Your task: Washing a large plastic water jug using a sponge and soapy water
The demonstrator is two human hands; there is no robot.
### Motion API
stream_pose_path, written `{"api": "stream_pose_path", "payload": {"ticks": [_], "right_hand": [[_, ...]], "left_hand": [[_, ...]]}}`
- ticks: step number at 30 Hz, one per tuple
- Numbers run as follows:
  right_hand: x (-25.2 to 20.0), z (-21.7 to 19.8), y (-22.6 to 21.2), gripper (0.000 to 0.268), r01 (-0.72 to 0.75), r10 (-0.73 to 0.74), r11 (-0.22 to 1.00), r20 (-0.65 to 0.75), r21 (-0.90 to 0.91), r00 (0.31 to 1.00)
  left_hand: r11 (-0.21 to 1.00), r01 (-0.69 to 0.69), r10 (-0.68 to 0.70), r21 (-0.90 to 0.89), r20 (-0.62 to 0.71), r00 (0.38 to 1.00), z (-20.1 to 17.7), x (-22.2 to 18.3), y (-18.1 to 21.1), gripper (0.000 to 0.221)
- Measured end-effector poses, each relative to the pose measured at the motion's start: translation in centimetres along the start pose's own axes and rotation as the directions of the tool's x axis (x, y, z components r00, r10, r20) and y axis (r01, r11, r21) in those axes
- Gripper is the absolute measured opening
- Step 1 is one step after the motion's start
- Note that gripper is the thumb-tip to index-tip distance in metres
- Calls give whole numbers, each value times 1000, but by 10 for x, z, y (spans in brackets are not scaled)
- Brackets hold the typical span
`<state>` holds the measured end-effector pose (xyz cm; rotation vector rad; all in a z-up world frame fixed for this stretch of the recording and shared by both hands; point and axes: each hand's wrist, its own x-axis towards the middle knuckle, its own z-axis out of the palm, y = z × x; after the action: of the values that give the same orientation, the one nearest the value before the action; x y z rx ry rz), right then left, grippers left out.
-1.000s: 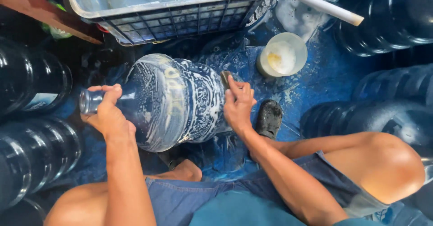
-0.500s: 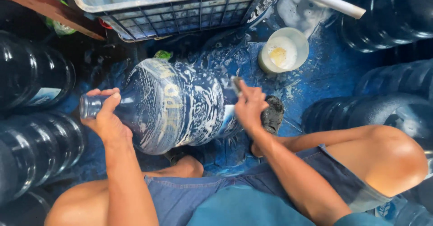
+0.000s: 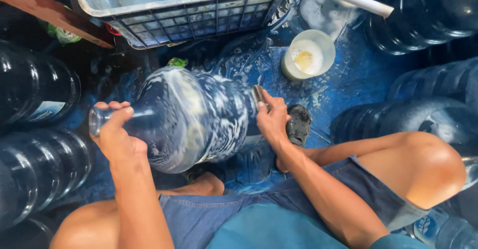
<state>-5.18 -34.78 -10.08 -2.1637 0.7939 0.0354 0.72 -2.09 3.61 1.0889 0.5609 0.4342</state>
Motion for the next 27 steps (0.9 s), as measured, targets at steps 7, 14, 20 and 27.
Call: {"api": "stream_pose_path", "payload": {"ticks": [7, 14, 20, 27], "right_hand": [[-41, 3, -33, 50, 235, -211, 966, -206, 103, 955], [-6, 0, -23, 44, 453, -481, 872, -152, -186, 864], [26, 5, -29, 35, 228, -228, 974, -33, 0, 973], [-15, -1, 9, 45, 540, -509, 842, -326, 3, 796]], "left_hand": [[988, -48, 107, -150, 413, 904, -17, 13, -21, 63], [991, -70, 122, -111, 578, 807, -35, 25, -25, 58], [983, -174, 176, -53, 524, 833, -10, 30, -35, 47], [991, -132, 127, 17, 163, 978, -7, 36, -32, 44]]}}
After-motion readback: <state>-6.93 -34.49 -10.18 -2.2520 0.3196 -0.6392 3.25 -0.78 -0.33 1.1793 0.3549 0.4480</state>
